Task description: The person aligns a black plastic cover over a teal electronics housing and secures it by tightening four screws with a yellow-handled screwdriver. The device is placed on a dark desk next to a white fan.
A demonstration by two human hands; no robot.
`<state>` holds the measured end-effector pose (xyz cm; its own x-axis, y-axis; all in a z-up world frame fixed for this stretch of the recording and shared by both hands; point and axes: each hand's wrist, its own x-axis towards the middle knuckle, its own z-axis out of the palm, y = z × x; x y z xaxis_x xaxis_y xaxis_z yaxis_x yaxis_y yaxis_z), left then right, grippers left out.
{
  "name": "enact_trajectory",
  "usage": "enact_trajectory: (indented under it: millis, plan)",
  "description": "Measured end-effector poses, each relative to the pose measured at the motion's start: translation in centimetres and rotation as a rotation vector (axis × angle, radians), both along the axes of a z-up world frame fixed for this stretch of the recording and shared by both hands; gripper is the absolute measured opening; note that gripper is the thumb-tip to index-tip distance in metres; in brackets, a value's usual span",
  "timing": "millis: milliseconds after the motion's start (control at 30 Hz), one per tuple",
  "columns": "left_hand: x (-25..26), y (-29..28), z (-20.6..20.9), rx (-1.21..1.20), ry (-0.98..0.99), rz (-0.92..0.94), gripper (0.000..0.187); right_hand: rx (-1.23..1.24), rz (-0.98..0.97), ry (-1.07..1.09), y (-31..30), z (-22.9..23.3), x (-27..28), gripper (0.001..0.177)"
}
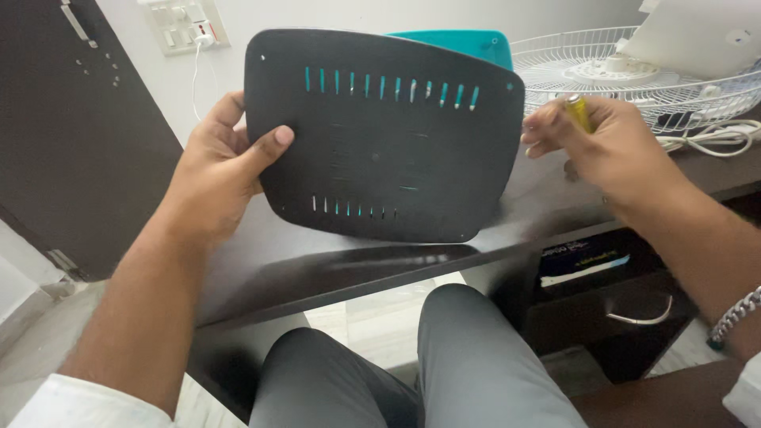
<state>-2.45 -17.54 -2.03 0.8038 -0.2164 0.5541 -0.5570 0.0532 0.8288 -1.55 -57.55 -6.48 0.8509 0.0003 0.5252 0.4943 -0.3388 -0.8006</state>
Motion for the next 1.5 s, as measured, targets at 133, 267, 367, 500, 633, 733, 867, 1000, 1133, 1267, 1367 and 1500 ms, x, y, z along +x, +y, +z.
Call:
enact_trajectory:
  millis: [133, 267, 367, 500, 633, 733, 867, 1000, 1133, 1267, 1367, 1500]
  plan:
    - [0.8, -0.8, -1.0, -0.018, 0.058, 0.097, 0.050, -0.052, -0.027, 0.029, 0.4, 1.1, -0.2, 0.042]
    - [1.9, -3.8, -2.5, -0.116, 0.007, 0.037, 0.050, 0.008, -0.066, -0.022, 1.7, 0.9, -0.3, 0.037]
    - [2.0, -5.6, -2.9, -0.126, -0.079, 0.102, 0.054, 0.076, -0.081, -0.107, 2.6, 0.8, 0.1, 0.038]
    - [1.7, -6.6, -3.0, 0.066, -0.073, 0.566, 0.058, 0.056, -0.165, -0.122, 2.7, 0.8, 0.4, 0.025]
    - [1.8, -7.0, -2.4, 0.182, -0.300, 0.842, 0.056, 0.069, -0.099, -0.249, 3.1, 1.2, 1.0, 0.023]
    - [2.2, -6.7, -2.5, 0.210, -0.318, 0.881, 0.056, 0.097, -0.116, -0.257, 3.5, 1.3, 1.6, 0.023]
    - [2.9, -6.5, -3.0, 0.228, -0.218, 0.878, 0.059, 0.026, -0.172, -0.306, 3.7, 1.3, 2.0, 0.020]
    - [4.1, -6.2, -4.2, 0.231, -0.225, 0.886, 0.060, 0.008, -0.211, -0.308, 3.5, 1.2, 2.5, 0.019]
    - [6.0, -6.3, -5.1, 0.108, -0.435, 0.699, 0.054, 0.052, -0.163, -0.300, 3.5, 0.8, 3.2, 0.018]
    - [6.7, -6.3, -5.2, 0.020, -0.201, 0.477, 0.060, 0.080, -0.108, -0.277, 3.2, 0.7, 3.7, 0.018]
    - [6.5, -6.2, -4.9, 0.046, -0.118, 0.426, 0.063, 0.168, -0.160, -0.098, 3.1, 0.6, 3.9, 0.024]
    - [6.1, -6.3, -4.5, -0.017, -0.117, 0.319, 0.063, -0.006, -0.085, -0.263, 3.1, 0.7, 4.4, 0.039]
